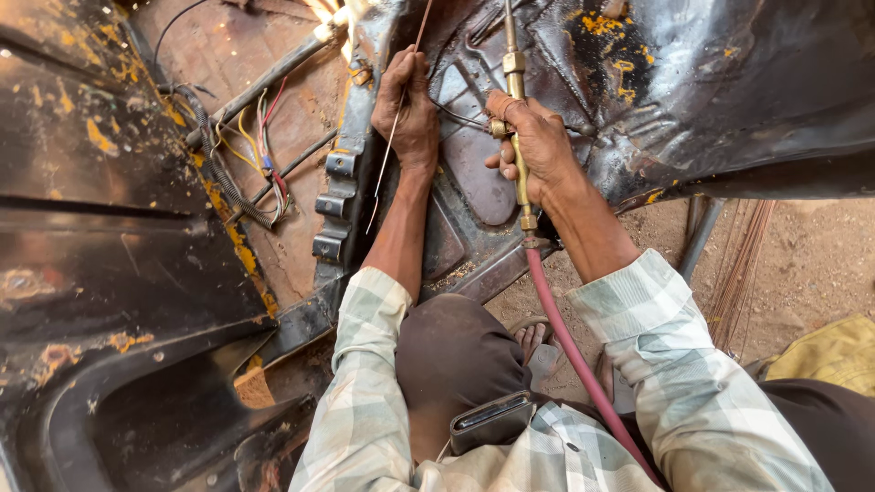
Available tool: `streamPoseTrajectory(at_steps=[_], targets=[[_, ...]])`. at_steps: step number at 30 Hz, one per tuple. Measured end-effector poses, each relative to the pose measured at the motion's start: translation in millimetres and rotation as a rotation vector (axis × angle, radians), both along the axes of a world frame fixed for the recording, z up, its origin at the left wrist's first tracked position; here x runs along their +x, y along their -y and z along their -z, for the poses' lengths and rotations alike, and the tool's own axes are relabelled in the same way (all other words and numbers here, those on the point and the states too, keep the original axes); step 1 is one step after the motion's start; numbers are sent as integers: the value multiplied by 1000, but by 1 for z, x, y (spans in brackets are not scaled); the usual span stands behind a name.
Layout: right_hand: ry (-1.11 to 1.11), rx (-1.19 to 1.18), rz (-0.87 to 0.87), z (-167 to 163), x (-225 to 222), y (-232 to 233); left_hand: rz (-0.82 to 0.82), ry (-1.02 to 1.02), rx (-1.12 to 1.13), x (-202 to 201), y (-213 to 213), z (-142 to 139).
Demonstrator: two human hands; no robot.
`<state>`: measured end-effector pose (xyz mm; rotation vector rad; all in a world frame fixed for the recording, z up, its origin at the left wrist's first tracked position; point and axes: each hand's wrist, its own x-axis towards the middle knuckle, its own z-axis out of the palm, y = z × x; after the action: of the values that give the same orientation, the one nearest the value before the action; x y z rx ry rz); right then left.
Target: The person uses a welding torch to join metal parts of a vehicle frame. They hold the torch in one hand and a filler rod in the other, applying heat and filler material to a seam while sparks fly. The person adjusts their position slightly to reach different sections of the seam.
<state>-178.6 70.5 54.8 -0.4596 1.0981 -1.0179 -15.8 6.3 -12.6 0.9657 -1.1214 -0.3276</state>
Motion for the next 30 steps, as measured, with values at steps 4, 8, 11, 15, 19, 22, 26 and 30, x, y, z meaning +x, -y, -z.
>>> streamPoseTrajectory(at_steps=[4,8,11,15,19,22,26,30], targets=[[-20,-14,-49,-2,-2,2,-44,49,-12,-1,-14,1],[-49,-26,-100,-1,-6,3,-14,-19,12,-2,-37,9],[-38,-25,-107,0,-8,4,-42,-122,52,1,-44,15],[-29,-25,-104,2,-10,6,-27,-213,57,3,-43,20],[-34,-43,-109,4,-13,4,8,-228,14,2,-43,22],[-40,-43,-108,3,-12,4,51,-280,-5,2,-42,21],[-33,-25,-103,-2,-11,5,36,-263,-13,2,-41,19],[-42,-25,-101,-4,-11,4,-12,-148,-6,3,-42,18]])
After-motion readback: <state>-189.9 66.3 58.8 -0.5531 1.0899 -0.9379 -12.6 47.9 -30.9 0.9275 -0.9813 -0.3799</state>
